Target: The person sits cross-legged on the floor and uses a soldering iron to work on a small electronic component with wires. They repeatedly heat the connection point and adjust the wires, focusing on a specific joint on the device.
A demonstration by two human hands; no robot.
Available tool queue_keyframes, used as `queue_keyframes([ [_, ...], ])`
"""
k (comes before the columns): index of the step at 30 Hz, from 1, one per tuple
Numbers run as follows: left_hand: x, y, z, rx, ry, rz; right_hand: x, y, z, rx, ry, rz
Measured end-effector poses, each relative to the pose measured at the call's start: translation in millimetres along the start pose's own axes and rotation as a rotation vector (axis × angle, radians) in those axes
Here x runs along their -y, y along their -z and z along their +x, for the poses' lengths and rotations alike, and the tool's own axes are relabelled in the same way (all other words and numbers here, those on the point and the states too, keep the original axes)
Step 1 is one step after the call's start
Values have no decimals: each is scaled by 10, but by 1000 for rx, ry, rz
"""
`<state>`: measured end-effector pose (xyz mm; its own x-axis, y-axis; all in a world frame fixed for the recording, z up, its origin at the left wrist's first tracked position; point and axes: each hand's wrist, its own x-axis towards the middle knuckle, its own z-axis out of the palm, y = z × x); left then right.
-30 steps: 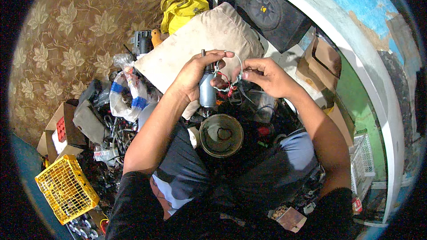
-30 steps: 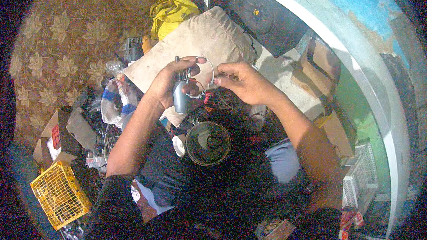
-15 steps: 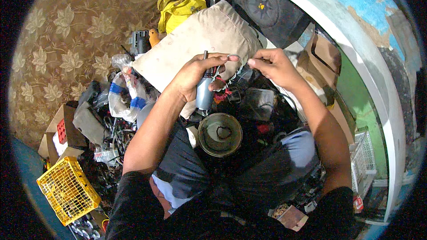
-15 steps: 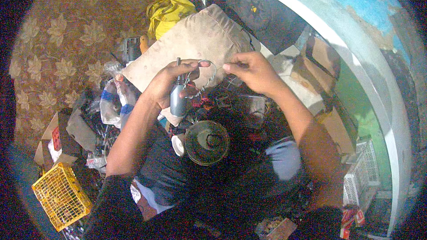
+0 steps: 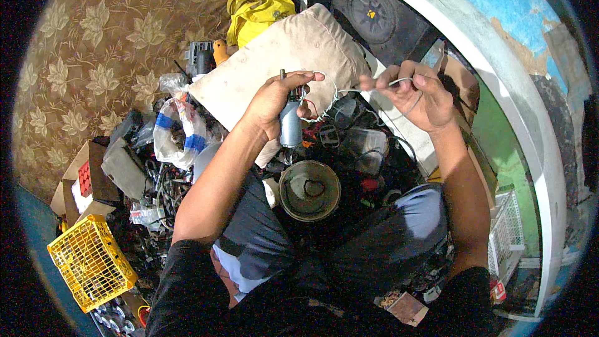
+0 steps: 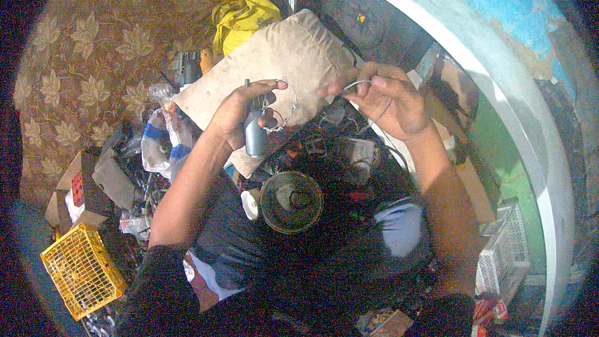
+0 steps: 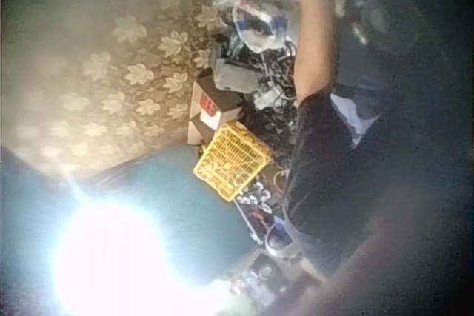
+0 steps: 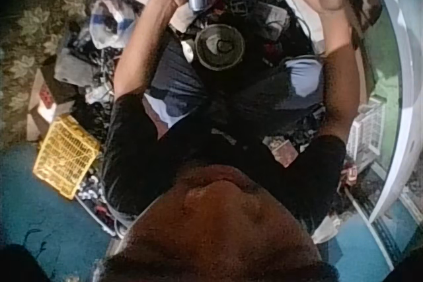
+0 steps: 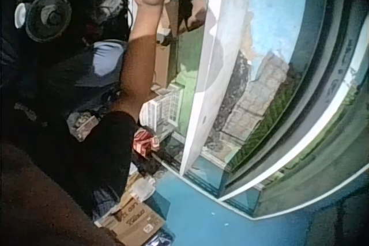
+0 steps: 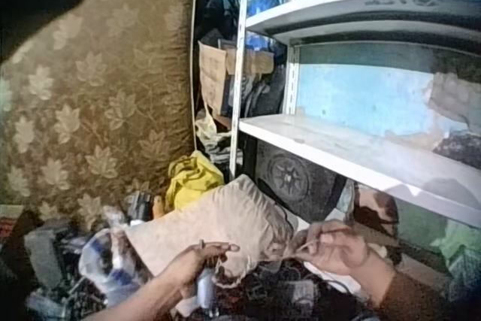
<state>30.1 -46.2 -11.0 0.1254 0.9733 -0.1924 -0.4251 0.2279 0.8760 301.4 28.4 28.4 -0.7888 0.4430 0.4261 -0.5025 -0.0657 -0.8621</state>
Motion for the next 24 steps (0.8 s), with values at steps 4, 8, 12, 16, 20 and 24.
queue_keyframes([
  [4,-2,25,-16,-19,-59,-8,-20,-131,62,112,-121,208],
  [8,3,10,-15,-15,-87,-14,-45,-144,37,41,-207,150],
  [12,-2,0,-37,-1,-96,13,-67,-255,53,-86,-313,-168],
  [16,24,-19,-15,-16,-97,41,-158,-328,117,-211,-340,-576],
  [20,36,-89,-14,-30,-93,93,-251,-391,153,-334,-307,-639],
  [24,56,-127,-27,-49,-126,192,-286,-488,202,-390,-350,-804],
])
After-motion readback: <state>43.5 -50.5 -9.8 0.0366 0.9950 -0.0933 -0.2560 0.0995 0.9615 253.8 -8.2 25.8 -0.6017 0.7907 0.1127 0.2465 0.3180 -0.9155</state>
